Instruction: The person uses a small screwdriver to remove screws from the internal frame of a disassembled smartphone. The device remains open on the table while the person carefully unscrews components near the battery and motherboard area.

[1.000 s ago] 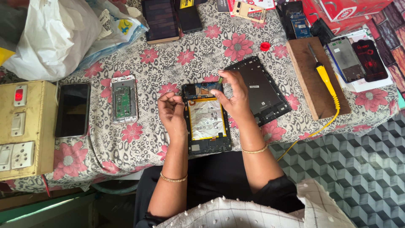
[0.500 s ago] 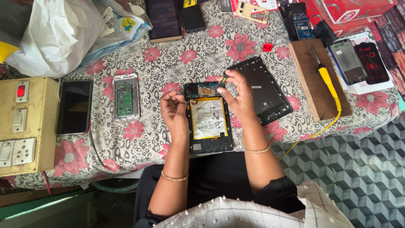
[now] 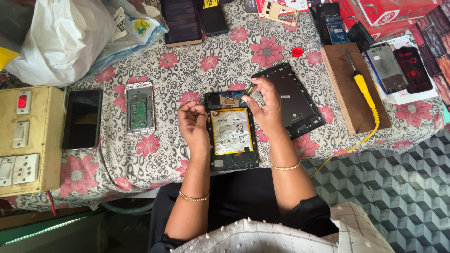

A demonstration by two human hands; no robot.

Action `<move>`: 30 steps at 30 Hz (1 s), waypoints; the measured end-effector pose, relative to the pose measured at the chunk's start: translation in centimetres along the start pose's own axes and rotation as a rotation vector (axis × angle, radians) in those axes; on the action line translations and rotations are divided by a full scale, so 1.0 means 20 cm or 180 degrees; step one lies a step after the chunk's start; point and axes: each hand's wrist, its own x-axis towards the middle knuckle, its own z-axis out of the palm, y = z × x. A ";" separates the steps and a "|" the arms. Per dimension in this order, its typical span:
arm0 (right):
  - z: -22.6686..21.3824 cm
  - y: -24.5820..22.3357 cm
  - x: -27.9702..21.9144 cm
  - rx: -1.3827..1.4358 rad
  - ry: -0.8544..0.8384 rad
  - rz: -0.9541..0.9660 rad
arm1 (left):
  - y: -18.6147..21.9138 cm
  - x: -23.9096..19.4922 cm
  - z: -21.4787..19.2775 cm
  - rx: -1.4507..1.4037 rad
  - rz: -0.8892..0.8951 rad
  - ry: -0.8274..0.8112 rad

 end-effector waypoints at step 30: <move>-0.01 0.03 -0.04 -0.0092 0.0619 0.0079 | -0.01 0.00 0.00 -0.0027 -0.0044 0.0057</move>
